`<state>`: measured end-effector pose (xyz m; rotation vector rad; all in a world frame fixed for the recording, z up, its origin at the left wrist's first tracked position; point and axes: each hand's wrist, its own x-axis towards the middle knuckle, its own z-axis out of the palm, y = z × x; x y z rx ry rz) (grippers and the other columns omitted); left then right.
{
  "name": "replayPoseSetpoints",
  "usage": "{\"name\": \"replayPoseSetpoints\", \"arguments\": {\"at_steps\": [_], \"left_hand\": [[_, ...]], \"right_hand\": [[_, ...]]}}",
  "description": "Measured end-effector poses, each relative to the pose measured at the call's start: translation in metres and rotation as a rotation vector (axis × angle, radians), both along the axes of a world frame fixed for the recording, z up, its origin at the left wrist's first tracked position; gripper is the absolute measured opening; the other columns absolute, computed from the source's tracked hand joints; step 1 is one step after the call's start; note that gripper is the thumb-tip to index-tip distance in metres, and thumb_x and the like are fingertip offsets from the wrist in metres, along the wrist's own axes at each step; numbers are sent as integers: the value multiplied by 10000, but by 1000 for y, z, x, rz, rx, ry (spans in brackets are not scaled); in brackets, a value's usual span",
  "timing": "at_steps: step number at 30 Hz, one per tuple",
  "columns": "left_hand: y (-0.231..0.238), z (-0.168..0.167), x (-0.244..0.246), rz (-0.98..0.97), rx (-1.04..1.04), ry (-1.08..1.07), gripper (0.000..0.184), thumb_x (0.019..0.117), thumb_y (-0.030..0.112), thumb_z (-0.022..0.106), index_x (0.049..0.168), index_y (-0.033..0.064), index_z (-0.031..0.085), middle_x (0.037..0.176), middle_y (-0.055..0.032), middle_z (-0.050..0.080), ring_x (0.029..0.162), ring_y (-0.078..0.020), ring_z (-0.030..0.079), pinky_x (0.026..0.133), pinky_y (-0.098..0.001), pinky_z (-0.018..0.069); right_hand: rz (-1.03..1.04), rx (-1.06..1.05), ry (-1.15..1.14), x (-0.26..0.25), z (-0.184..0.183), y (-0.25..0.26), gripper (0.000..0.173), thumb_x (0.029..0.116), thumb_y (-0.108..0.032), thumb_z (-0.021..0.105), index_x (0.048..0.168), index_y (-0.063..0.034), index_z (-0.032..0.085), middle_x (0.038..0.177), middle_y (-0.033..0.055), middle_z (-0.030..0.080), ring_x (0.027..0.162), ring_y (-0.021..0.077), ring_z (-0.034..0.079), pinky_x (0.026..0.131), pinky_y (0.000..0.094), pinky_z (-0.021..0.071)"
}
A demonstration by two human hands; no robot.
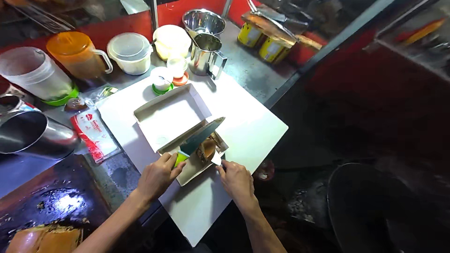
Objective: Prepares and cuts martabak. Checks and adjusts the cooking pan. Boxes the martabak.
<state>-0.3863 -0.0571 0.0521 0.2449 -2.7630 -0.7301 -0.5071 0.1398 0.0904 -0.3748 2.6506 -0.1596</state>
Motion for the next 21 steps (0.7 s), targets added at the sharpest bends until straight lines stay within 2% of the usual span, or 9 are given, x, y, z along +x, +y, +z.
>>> {"name": "replayPoseSetpoints", "arguments": {"at_steps": [4, 8, 11, 13, 15, 17, 18, 20, 21], "left_hand": [[36, 2, 53, 18, -166, 33, 423, 986, 355, 563, 1042, -16, 757, 791, -132, 682, 563, -261, 682, 454, -407, 550], [46, -21, 60, 51, -176, -50, 431, 985, 353, 550, 1026, -26, 750, 775, -141, 667, 545, -274, 676, 451, -409, 551], [41, -17, 51, 17, -19, -148, 421, 1012, 333, 564, 1050, -48, 737, 837, -188, 681, 629, -335, 701, 523, -480, 572], [38, -14, 44, -10, 64, -200, 418, 1020, 337, 560, 1022, -45, 731, 831, -194, 672, 680, -355, 704, 572, -505, 577], [34, -9, 37, -44, 173, -333, 436, 1048, 343, 539, 1027, -54, 718, 870, -218, 674, 785, -388, 708, 680, -539, 576], [29, -1, 28, -73, 334, -486, 460, 1067, 352, 520, 1025, -66, 706, 899, -228, 677, 861, -384, 693, 786, -543, 551], [26, 6, 26, -78, 422, -550, 465, 1073, 363, 513, 1004, -59, 694, 876, -210, 672, 835, -347, 680, 789, -516, 542], [18, 22, 30, -82, 554, -670, 479, 1077, 427, 491, 975, -3, 676, 768, -126, 633, 677, -236, 637, 681, -434, 538], [13, 32, 38, -78, 577, -700, 468, 1068, 441, 506, 998, 12, 681, 767, -113, 634, 661, -224, 634, 670, -429, 540]], "right_hand": [[43, 35, -28, -5, 5, -2, 363, 1069, -314, 529, 1297, -80, 686, 1242, 203, 678, 1142, 400, 658, 918, 583, 511], [109, 93, -63, -10, 9, -1, 385, 1090, -320, 460, 1341, -102, 655, 1263, 192, 666, 1150, 376, 657, 912, 560, 513], [168, 96, -134, -20, 20, 9, 381, 1091, -316, 452, 1331, -105, 659, 1227, 197, 683, 1167, 376, 652, 940, 574, 503], [233, 152, -170, -32, 38, 18, 365, 1083, -337, 474, 1243, -89, 689, 1154, 198, 705, 1132, 385, 664, 914, 601, 504], [309, 248, -187, -45, 63, 29, 347, 1064, -362, 515, 1170, -106, 724, 1079, 185, 720, 1075, 391, 676, 868, 621, 504], [400, 312, -184, -60, 93, 43, 331, 1044, -402, 560, 1175, -164, 749, 1034, 160, 732, 1031, 385, 681, 846, 628, 503], [436, 311, -162, -67, 108, 49, 316, 1032, -412, 585, 1179, -192, 758, 1010, 149, 738, 1002, 379, 685, 831, 629, 499], [477, 267, -91, -76, 133, 58, 283, 1017, -408, 626, 1192, -235, 765, 989, 119, 746, 961, 341, 692, 810, 618, 503], [486, 238, -42, -78, 144, 58, 266, 1010, -403, 643, 1189, -251, 768, 982, 88, 751, 939, 303, 696, 795, 595, 510]]}}
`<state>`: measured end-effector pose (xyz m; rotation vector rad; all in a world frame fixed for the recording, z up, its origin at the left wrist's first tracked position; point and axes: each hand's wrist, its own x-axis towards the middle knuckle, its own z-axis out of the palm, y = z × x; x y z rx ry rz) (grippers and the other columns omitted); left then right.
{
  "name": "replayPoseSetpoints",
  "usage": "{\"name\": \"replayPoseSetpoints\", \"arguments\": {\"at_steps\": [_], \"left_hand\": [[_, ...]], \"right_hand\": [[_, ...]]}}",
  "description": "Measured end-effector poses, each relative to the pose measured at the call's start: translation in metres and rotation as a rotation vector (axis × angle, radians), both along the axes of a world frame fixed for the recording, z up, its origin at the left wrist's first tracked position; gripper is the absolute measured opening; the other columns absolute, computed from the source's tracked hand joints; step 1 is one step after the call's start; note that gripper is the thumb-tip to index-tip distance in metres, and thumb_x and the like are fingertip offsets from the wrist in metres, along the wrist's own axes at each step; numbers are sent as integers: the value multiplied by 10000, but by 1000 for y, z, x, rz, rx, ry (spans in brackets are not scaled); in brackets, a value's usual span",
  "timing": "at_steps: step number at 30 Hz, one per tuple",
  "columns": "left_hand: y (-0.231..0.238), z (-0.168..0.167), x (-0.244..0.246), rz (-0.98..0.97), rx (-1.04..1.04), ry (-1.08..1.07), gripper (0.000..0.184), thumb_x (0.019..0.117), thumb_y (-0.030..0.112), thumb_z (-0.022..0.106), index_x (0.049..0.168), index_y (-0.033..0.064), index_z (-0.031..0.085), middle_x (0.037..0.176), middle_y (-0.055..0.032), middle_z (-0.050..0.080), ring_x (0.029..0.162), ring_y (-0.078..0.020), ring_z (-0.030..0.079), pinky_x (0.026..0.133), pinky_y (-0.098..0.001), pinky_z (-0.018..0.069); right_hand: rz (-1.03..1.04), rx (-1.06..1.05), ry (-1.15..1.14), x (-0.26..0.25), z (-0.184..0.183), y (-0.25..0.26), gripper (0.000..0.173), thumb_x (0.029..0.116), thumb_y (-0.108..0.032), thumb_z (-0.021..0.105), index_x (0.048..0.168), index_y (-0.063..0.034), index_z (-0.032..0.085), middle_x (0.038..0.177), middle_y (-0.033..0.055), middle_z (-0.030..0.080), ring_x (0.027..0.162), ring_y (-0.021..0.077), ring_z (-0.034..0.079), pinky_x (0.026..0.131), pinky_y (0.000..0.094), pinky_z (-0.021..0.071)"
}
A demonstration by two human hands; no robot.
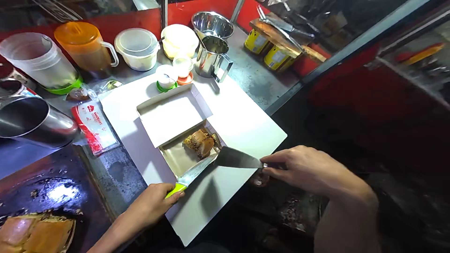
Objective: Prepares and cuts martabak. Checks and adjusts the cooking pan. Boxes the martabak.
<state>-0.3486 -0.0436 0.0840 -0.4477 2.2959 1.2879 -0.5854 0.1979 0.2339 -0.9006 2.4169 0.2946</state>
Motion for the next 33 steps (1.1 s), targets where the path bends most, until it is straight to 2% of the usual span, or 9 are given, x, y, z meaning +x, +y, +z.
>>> {"name": "replayPoseSetpoints", "arguments": {"at_steps": [4, 8, 11, 14, 19, 23, 25, 29, 33], "left_hand": [[-21, 32, 54, 51, -201, 104, 411, 1027, 393, 577, 1027, 10, 728, 893, -155, 699, 801, -311, 684, 748, -533, 549], [-32, 42, 65, 57, -450, 70, 426, 1033, 383, 551, 982, -3, 724, 894, -180, 689, 843, -382, 689, 732, -594, 535], [-29, 48, 49, -6, -506, -77, 444, 1060, 387, 521, 983, -9, 706, 924, -204, 678, 896, -406, 685, 758, -597, 530], [-22, 47, 45, -52, -541, -139, 453, 1070, 389, 491, 998, -9, 696, 943, -224, 683, 913, -425, 692, 756, -593, 539], [-14, 45, 49, -72, -545, -189, 471, 1082, 386, 463, 1034, -32, 675, 996, -262, 679, 953, -459, 690, 761, -604, 541], [-21, 40, 65, 3, -457, -33, 453, 1061, 359, 520, 1073, -54, 705, 1003, -269, 693, 935, -473, 693, 780, -643, 535], [-22, 42, 73, 55, -380, 92, 445, 1053, 342, 543, 1076, -69, 712, 983, -261, 706, 906, -449, 701, 789, -640, 536], [-6, 48, 52, 99, -365, 286, 420, 1032, 335, 555, 1064, -43, 735, 907, -204, 711, 793, -370, 705, 714, -562, 564], [5, 44, -7, -22, -529, 321, 433, 1018, 384, 520, 903, 16, 718, 776, -144, 654, 685, -341, 678, 578, -529, 537]], "right_hand": [[221, -113, 183, 2, 6, -40, 172, 996, -353, 663, 1058, -264, 796, 887, 7, 731, 820, 234, 683, 666, 506, 506], [527, -44, 222, 22, -18, -123, 159, 979, -95, 590, 885, -64, 714, 825, 125, 676, 800, 345, 674, 646, 526, 487], [697, 155, 240, 43, -28, -174, 152, 951, 51, 543, 887, 9, 674, 838, 160, 635, 819, 336, 642, 684, 501, 462], [763, 318, 290, 54, -32, -192, 94, 959, 25, 567, 951, 20, 661, 889, 168, 618, 843, 325, 632, 677, 480, 458], [681, 347, 325, 55, -33, -178, 84, 974, -19, 589, 996, 15, 663, 897, 165, 617, 837, 323, 635, 663, 463, 464], [531, 42, 260, 23, -15, -128, 101, 957, -41, 622, 924, -38, 718, 841, 126, 672, 795, 315, 663, 668, 487, 485], [416, -156, 303, 2, -16, -81, 109, 956, -118, 648, 993, -96, 748, 858, 106, 681, 800, 312, 671, 691, 506, 504], [192, -517, 569, 3, -68, 6, 200, 891, -121, 668, 1053, -83, 780, 833, 167, 687, 715, 378, 686, 570, 549, 511], [22, -624, 738, 28, -123, 31, 259, 903, -132, 640, 1109, -102, 796, 902, 193, 717, 755, 394, 707, 609, 535, 533]]}}
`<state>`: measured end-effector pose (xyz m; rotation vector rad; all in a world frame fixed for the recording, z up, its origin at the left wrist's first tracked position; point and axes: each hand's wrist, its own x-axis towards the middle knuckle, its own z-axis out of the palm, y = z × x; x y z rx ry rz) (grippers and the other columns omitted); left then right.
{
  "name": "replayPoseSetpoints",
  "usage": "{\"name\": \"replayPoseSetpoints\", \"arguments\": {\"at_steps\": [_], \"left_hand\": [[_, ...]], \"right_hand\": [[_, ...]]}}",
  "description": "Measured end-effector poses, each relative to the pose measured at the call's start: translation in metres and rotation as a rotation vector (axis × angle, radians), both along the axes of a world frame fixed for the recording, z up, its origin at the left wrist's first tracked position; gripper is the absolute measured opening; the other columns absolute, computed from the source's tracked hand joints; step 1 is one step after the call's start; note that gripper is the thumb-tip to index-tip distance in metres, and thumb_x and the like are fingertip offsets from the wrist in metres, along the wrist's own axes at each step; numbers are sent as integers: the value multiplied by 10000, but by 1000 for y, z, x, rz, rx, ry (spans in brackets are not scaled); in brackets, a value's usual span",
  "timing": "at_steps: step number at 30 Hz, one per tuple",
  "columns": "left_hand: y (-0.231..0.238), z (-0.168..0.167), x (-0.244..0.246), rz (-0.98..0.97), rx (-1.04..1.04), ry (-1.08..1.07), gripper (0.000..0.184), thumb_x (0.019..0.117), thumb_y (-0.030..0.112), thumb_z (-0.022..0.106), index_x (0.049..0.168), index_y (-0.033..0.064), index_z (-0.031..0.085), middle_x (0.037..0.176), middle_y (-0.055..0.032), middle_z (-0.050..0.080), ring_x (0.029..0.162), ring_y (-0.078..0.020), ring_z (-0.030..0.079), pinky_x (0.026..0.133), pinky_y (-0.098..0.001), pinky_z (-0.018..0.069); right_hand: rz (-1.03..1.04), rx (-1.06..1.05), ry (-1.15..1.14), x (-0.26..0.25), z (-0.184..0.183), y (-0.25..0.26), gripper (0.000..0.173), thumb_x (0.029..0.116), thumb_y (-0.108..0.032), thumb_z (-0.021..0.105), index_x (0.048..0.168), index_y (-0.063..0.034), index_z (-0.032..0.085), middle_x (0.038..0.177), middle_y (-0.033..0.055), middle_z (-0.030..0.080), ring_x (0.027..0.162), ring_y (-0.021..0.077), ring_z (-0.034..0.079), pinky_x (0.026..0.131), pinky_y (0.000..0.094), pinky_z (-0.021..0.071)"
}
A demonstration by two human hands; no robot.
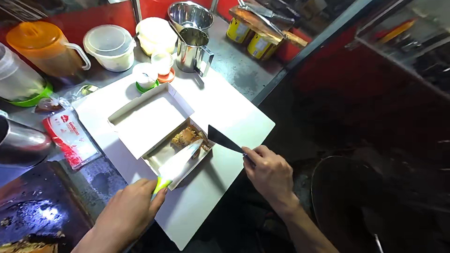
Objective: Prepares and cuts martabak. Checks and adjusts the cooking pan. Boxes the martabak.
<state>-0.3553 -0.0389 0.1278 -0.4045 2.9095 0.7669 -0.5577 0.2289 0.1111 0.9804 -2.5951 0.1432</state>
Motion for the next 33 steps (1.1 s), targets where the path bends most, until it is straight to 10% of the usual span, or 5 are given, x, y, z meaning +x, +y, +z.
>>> {"name": "replayPoseSetpoints", "arguments": {"at_steps": [14, 33], "left_hand": [[31, 70, -92, -115, -292, -664, 461, 1104, 357, 375, 997, 2, 649, 1030, -215, 670, 998, -401, 683, 758, -534, 536], [23, 40, -73, -14, -147, -408, 470, 1097, 382, 419, 1004, -7, 666, 974, -198, 662, 908, -379, 688, 725, -528, 531]], "right_hand": [[-142, 17, 131, 16, -33, -29, 264, 859, -59, 653, 1071, -104, 806, 845, 161, 692, 719, 332, 681, 585, 441, 491], [-82, -79, 83, -1, -27, -31, 260, 882, -128, 653, 1092, -102, 804, 845, 146, 700, 692, 325, 684, 562, 430, 499]]}}
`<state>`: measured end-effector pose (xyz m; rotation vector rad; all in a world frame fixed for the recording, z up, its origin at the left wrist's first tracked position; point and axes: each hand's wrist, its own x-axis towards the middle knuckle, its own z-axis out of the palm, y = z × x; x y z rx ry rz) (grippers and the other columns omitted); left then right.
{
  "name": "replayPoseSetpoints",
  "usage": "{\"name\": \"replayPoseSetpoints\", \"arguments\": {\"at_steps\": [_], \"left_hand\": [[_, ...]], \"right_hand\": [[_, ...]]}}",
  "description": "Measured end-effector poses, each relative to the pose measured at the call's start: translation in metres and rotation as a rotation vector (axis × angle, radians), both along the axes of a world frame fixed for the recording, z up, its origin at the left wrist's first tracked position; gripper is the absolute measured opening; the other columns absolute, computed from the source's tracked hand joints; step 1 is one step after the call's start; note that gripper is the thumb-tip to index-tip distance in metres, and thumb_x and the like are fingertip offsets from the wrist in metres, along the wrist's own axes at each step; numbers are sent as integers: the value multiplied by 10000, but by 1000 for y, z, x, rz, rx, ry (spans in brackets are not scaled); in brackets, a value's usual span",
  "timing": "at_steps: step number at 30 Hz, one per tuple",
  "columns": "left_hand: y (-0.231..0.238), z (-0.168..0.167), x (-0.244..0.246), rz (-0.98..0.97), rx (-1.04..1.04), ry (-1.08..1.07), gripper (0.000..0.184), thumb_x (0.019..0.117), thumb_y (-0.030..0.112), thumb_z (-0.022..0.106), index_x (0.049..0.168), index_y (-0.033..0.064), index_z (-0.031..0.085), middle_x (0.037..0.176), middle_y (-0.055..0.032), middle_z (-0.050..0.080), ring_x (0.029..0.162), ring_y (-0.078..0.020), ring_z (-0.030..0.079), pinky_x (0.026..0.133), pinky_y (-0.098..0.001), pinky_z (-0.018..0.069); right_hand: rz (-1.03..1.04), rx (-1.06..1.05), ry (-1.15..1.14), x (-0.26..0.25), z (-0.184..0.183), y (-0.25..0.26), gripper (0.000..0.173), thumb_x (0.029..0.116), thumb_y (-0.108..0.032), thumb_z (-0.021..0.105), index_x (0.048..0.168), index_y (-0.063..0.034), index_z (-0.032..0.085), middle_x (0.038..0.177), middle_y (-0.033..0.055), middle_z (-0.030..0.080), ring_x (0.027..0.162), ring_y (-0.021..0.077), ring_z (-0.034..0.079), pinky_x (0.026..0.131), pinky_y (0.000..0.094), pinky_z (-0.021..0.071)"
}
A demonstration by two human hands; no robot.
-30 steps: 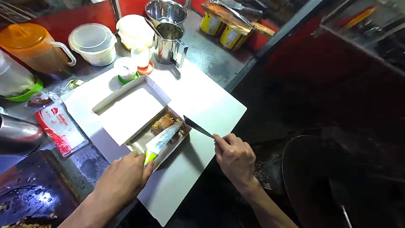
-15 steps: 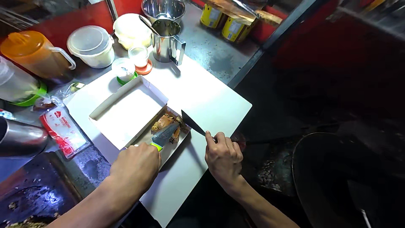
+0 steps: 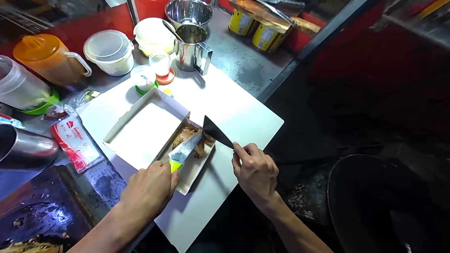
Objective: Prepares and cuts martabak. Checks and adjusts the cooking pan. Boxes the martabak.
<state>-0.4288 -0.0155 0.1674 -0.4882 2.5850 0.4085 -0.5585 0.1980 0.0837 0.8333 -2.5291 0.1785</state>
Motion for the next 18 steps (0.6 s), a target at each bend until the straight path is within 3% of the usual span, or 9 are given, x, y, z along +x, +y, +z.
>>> {"name": "replayPoseSetpoints", "arguments": {"at_steps": [4, 9, 13, 18], "left_hand": [[-2, 1, 2, 11, -11, -38, 471, 1094, 391, 418, 1024, -1, 670, 996, -195, 669, 928, -379, 692, 740, -523, 537], [5, 16, -17, 16, -8, -215, 481, 1109, 385, 371, 1089, 0, 657, 1097, -213, 661, 1052, -385, 670, 819, -532, 528], [8, 27, -29, -18, -32, -239, 456, 1108, 348, 372, 1026, -10, 642, 1034, -214, 665, 1021, -390, 676, 787, -533, 529], [6, 26, -35, -14, -17, -242, 456, 1109, 355, 372, 1039, -7, 642, 1049, -213, 662, 1031, -388, 672, 797, -536, 525]], "right_hand": [[-1, 39, 23, -6, -3, 8, 240, 880, -94, 644, 1054, -110, 808, 842, 149, 695, 707, 333, 680, 580, 451, 492], [-16, 66, 51, -3, -14, 3, 248, 890, -79, 629, 1062, -104, 806, 837, 148, 694, 707, 327, 679, 580, 436, 487], [-1, 72, -13, -2, -18, -4, 248, 896, -84, 622, 1073, -68, 795, 828, 166, 686, 689, 338, 683, 568, 439, 507], [38, 6, -123, -11, -18, -7, 232, 875, -89, 644, 1047, -55, 796, 834, 176, 689, 680, 345, 693, 556, 462, 523]]}}
